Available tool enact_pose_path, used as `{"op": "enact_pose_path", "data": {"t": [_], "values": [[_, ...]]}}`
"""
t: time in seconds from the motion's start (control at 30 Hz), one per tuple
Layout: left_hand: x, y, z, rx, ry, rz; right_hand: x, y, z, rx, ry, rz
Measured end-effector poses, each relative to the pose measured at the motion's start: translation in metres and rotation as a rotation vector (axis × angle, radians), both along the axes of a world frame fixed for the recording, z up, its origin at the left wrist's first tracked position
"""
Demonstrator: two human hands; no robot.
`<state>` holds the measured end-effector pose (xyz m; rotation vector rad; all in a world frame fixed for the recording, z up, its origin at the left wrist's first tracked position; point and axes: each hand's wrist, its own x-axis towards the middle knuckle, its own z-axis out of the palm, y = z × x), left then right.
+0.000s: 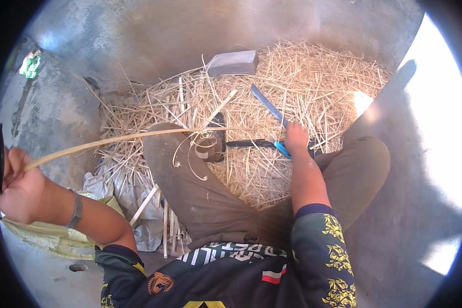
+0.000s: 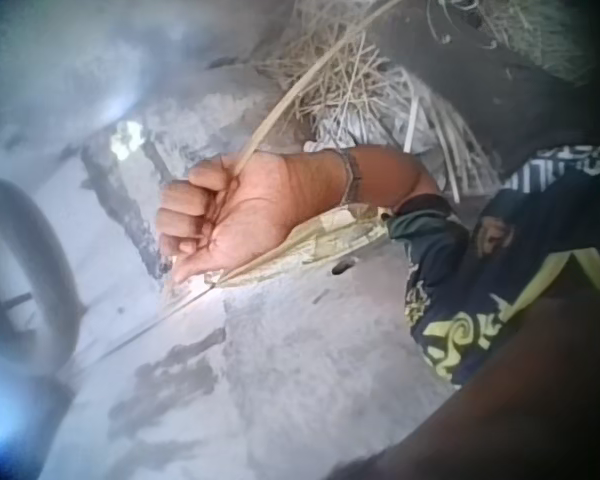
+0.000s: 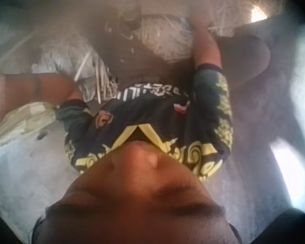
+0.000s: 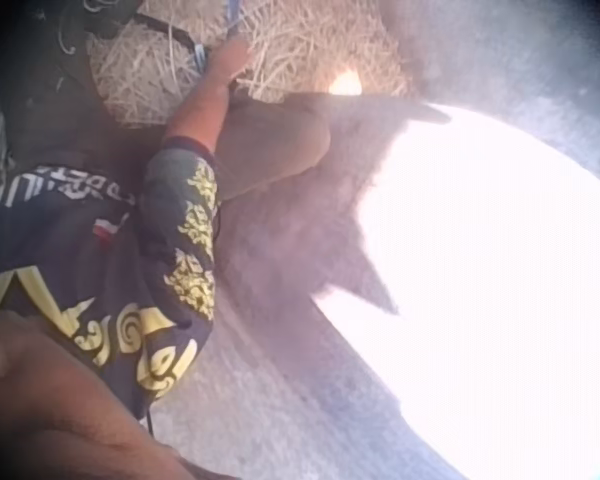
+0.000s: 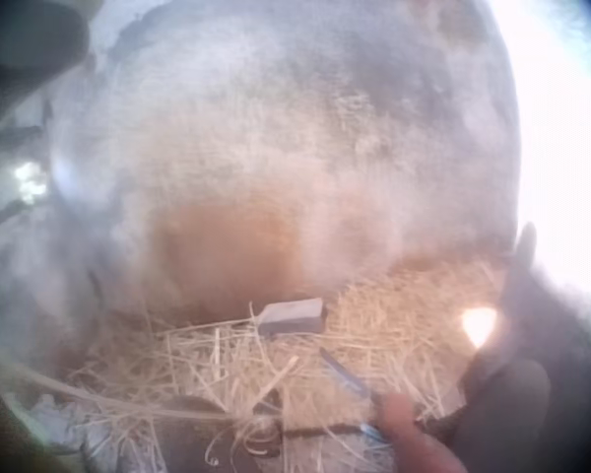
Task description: The person sits on the ground and uses a utility knife to shave thin strips off a long wooden stick. They hold the stick with their left hand and scrape the blade along its length with their right hand, occasionally switching to a larger knife to continue the process.
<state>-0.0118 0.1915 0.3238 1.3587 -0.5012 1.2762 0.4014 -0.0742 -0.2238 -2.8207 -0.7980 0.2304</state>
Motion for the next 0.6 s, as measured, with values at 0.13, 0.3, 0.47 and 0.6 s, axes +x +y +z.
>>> {"op": "enact_pose_path", "data": {"t": [0.13, 0.3, 0.47, 0.6], "values": [[0.056, -0.004, -0.031, -0.036, 0.045, -0.134, -0.007, 0.011, -0.008, 0.163, 0.244, -0.507], [0.109, -0.008, -0.027, 0.022, 0.156, -0.394, -0.003, 0.005, -0.013, -0.018, 0.195, -0.423], [0.168, -0.004, -0.013, 0.069, 0.105, -0.078, 0.016, 0.006, -0.021, 0.023, 0.322, -0.455], [0.245, -0.029, -0.015, -0.042, 0.042, 0.061, 0.021, -0.015, -0.038, 0.205, 0.386, -0.474]]}}
